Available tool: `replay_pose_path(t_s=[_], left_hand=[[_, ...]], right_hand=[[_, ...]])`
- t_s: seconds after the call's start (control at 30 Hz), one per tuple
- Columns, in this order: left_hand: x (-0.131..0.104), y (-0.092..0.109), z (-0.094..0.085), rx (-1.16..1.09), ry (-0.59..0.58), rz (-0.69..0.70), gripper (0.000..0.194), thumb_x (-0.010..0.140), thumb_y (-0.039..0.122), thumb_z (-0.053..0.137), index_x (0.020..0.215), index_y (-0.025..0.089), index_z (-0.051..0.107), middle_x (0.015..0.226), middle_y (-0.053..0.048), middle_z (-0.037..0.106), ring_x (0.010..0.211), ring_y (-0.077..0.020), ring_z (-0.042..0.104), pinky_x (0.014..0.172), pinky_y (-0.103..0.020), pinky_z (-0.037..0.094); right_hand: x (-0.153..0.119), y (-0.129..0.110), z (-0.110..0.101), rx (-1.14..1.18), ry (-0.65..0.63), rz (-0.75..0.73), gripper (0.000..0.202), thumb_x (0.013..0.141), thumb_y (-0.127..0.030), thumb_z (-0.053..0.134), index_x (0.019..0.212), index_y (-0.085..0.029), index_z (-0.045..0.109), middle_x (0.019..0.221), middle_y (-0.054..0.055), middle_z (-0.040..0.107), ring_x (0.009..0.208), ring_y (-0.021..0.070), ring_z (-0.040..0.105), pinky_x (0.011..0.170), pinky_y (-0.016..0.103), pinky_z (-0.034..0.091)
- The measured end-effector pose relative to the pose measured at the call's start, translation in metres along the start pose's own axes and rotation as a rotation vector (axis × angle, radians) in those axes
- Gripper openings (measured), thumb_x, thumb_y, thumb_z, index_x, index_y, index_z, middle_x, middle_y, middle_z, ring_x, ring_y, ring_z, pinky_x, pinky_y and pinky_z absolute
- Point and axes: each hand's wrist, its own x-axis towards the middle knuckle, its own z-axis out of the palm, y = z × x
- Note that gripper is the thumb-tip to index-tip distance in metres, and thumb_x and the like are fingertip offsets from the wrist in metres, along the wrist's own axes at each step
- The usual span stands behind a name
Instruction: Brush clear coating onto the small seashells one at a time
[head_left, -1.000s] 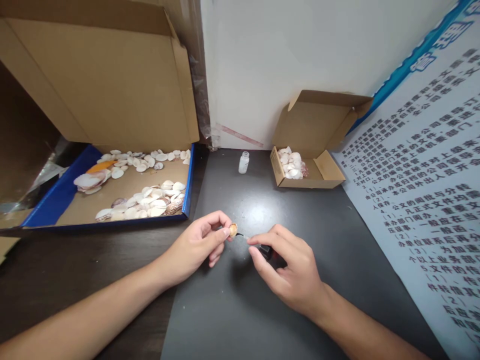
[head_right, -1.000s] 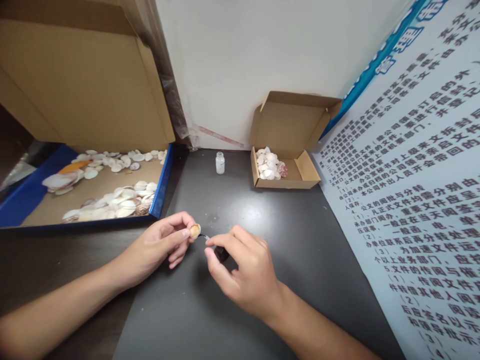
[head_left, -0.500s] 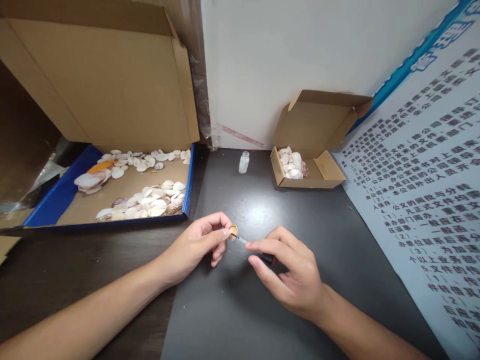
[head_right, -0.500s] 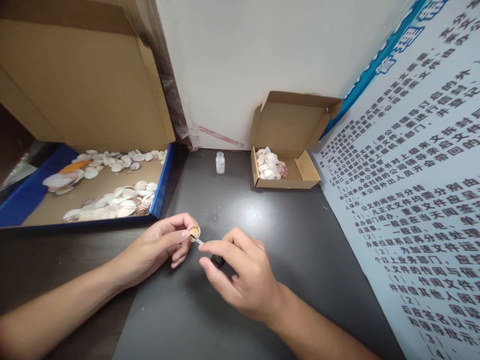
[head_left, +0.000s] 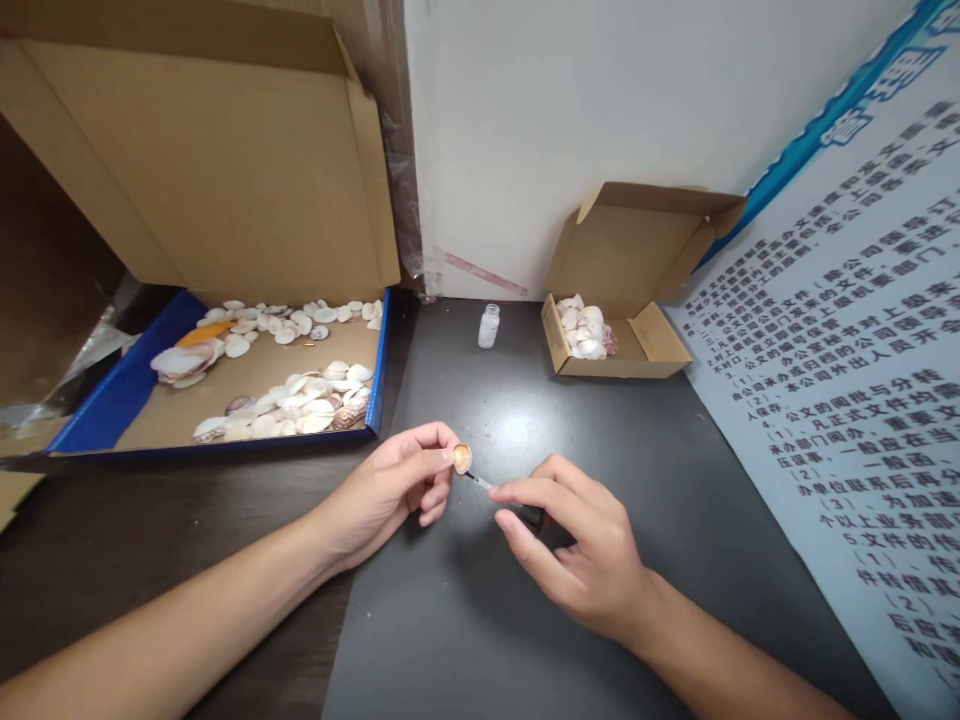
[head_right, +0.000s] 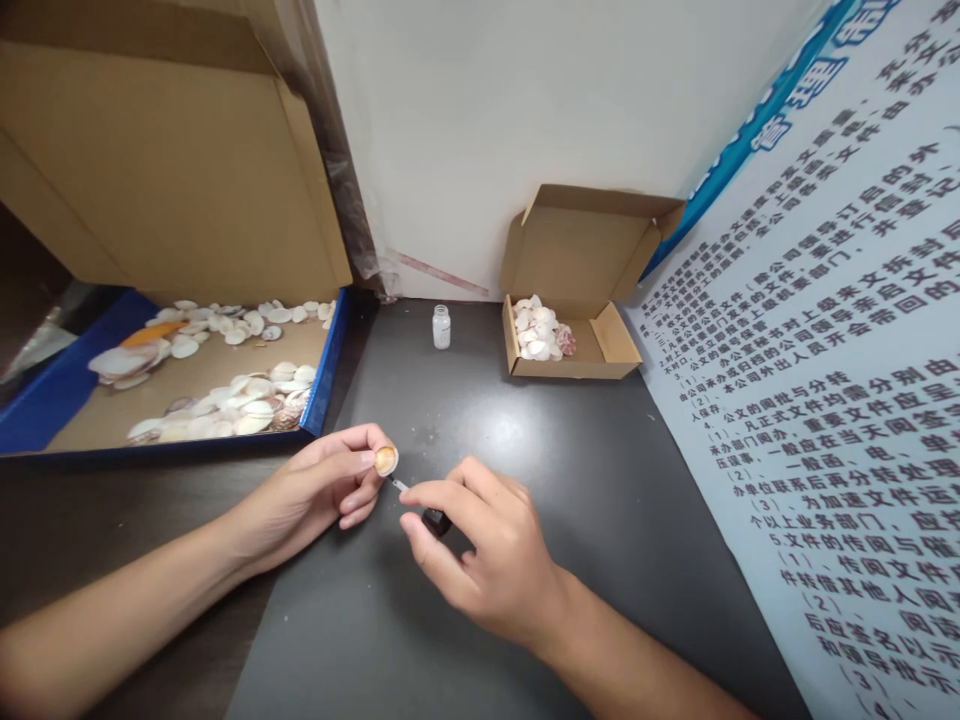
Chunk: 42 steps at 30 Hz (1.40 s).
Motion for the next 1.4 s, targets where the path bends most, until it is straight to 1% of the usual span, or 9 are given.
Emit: replay_pose_path(t_s=[0.13,0.3,0.53,0.73,0.83,1.03,1.17,1.27,1.4], left_hand=[[0.0001,-0.0007,0.0014,0.045,-0.004,0.006,0.023,0.082,0.036,0.068,0.079,0.017,0.054,0.055,0.006,0.044,0.049,-0.0070,0.033,0.047,-0.018,0.032],[-0.0003,-0.0015,0.0006,0.029,-0.023,0.005,0.023,0.080,0.035,0.070,0.078,0.017,0.055,0.059,0.005,0.046,0.050,-0.0066,0.035,0.048,-0.019,0.031],[-0.0001,0.0001,-0.0004,-0.081,-0.016,-0.009,0.021,0.080,0.029,0.071,0.077,0.017,0.053,0.062,0.005,0.046,0.049,-0.0054,0.036,0.046,-0.018,0.029],[-0.0001,-0.0047,-0.0023,0.139,0.002,0.115,0.023,0.085,0.035,0.067,0.079,0.017,0.054,0.067,0.004,0.049,0.051,-0.0060,0.037,0.049,-0.020,0.034],[-0.0004,-0.0070,-0.0037,0.198,-0.015,0.134,0.024,0.087,0.036,0.066,0.079,0.017,0.054,0.072,0.003,0.050,0.053,-0.0063,0.039,0.051,-0.021,0.035],[-0.0004,-0.0059,-0.0018,0.083,-0.035,0.102,0.022,0.086,0.032,0.066,0.078,0.018,0.052,0.066,0.005,0.047,0.051,-0.0059,0.037,0.049,-0.019,0.033],[-0.0007,-0.0046,-0.0019,0.023,-0.045,0.090,0.021,0.085,0.031,0.067,0.078,0.017,0.053,0.071,0.004,0.048,0.051,-0.0049,0.037,0.049,-0.019,0.032],[-0.0007,-0.0059,-0.0042,0.095,-0.030,0.145,0.021,0.087,0.032,0.066,0.079,0.018,0.053,0.077,0.004,0.050,0.053,-0.0048,0.039,0.050,-0.020,0.034],[0.0000,-0.0090,-0.0068,0.237,-0.014,0.202,0.023,0.090,0.034,0.064,0.079,0.018,0.052,0.083,0.003,0.052,0.055,-0.0047,0.042,0.053,-0.021,0.036]], right_hand=[[0.0008,-0.0018,-0.0022,0.008,0.025,-0.016,0.013,0.089,-0.013,0.062,0.099,-0.016,0.069,0.073,0.002,0.062,0.058,0.0117,0.055,0.052,0.024,0.048],[0.0005,-0.0014,-0.0023,0.006,0.026,-0.012,0.015,0.089,-0.013,0.062,0.101,-0.017,0.069,0.074,0.002,0.061,0.059,0.0120,0.056,0.053,0.024,0.048],[0.0006,0.0001,0.0014,-0.019,-0.008,0.029,0.010,0.087,-0.013,0.062,0.091,-0.013,0.071,0.068,0.003,0.060,0.054,0.0118,0.054,0.051,0.024,0.044],[0.0015,-0.0010,0.0002,0.001,0.011,0.006,0.011,0.087,-0.013,0.062,0.094,-0.016,0.070,0.070,0.002,0.061,0.056,0.0115,0.056,0.051,0.023,0.046],[0.0019,-0.0020,-0.0014,0.006,0.032,-0.008,0.013,0.089,-0.013,0.061,0.098,-0.017,0.070,0.072,0.002,0.062,0.057,0.0116,0.057,0.052,0.023,0.048],[0.0006,-0.0008,-0.0002,-0.014,0.009,0.005,0.013,0.088,-0.014,0.062,0.098,-0.017,0.070,0.071,0.002,0.061,0.057,0.0118,0.056,0.052,0.024,0.047],[0.0007,0.0010,0.0020,-0.034,-0.013,0.041,0.011,0.087,-0.014,0.062,0.093,-0.015,0.071,0.069,0.002,0.060,0.055,0.0117,0.055,0.052,0.024,0.045],[0.0011,0.0003,0.0005,-0.024,-0.008,0.039,0.010,0.086,-0.012,0.063,0.092,-0.014,0.071,0.069,0.002,0.061,0.056,0.0118,0.055,0.051,0.024,0.045],[0.0004,-0.0022,-0.0032,0.029,0.051,-0.039,0.013,0.087,-0.011,0.061,0.096,-0.015,0.069,0.070,0.002,0.060,0.057,0.0116,0.055,0.053,0.024,0.047]])
